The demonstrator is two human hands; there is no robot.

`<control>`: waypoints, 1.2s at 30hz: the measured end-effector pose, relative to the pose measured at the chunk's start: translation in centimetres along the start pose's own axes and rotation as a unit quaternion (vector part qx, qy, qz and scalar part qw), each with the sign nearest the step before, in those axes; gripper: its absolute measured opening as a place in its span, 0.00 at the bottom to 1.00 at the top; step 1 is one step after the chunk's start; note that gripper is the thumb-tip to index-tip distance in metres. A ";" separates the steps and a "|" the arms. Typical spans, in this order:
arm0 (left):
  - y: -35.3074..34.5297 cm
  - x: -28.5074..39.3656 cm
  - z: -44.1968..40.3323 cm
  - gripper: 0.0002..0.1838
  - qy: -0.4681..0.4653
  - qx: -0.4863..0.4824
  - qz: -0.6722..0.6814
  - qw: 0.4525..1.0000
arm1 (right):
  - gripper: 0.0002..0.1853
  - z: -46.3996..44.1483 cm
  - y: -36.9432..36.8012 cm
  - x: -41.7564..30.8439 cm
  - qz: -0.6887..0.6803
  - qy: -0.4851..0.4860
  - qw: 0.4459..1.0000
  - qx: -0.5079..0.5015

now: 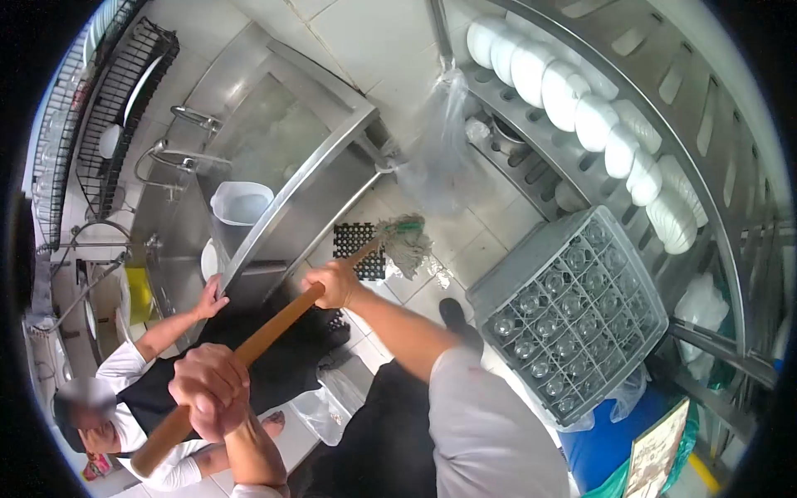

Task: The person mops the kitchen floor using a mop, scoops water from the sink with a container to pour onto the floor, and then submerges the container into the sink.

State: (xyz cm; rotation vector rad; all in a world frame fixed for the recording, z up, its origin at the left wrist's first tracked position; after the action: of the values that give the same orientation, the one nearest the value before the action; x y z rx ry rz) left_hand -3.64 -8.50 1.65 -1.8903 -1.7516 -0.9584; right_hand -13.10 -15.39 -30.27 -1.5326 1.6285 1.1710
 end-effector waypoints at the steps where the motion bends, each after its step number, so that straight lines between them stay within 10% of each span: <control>1: 0.0 -0.5 -1.0 0.12 0.001 0.049 0.018 0.999 | 0.05 -2.8 0.9 -0.8 -0.009 0.005 1.000 -0.025; 6: 8.4 9.2 -3.5 0.15 -0.085 -0.111 -0.021 0.990 | 0.09 -4.2 1.9 -17.3 -0.080 0.012 0.991 -0.105; 8: 2.0 4.0 -1.3 0.14 -0.025 -0.106 0.007 0.994 | 0.06 -1.6 1.4 -12.1 -0.134 0.037 0.987 0.075; 10: -3.1 0.7 0.4 0.14 0.044 -0.026 0.098 0.994 | 0.04 0.7 0.2 -1.6 -0.059 0.020 0.996 -0.061; 13: 2.3 5.1 -1.6 0.13 0.023 0.044 0.017 0.999 | 0.06 -2.2 0.6 -9.0 -0.062 -0.001 0.992 -0.113; 18: 2.1 7.5 -1.3 0.16 0.050 -0.288 -0.347 0.891 | 0.05 -0.9 1.8 -15.9 -0.182 0.049 0.973 0.130; 20: -3.3 2.3 2.9 0.19 0.073 0.007 0.133 0.988 | 0.03 2.8 -0.1 -2.5 -0.022 -0.027 0.999 -0.041; 23: 2.8 6.3 0.2 0.14 -0.005 -0.156 -0.075 0.985 | 0.07 -0.7 1.2 -8.2 -0.082 -0.037 0.987 -0.137; 28: 3.2 6.3 -1.9 0.16 -0.024 -0.117 0.026 0.993 | 0.05 -1.4 1.6 -17.7 -0.155 0.034 0.987 0.033; 30: -2.7 1.5 0.8 0.16 0.063 -0.075 0.139 0.985 | 0.05 3.1 -2.1 -1.0 -0.012 -0.087 0.996 -0.022; 36: 3.4 11.8 -5.7 0.15 -0.050 -0.005 0.022 0.998 | 0.07 -4.9 1.4 -15.4 -0.054 0.022 0.997 -0.048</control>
State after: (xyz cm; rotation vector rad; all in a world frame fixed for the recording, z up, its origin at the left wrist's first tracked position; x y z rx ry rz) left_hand -1.72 -4.61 14.48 -2.0063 -1.7571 -0.8716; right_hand -11.53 -13.09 -14.32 -1.6968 1.5157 1.1795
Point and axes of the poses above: each hand's wrist, its own z-axis away from the middle knuckle, its own y-axis out of the back of the hand, x = y × z, the point moved 3 cm from there along -z, towards the middle knuckle, and after that the axes turned 3 degrees about -y, right-handed, at the moved point
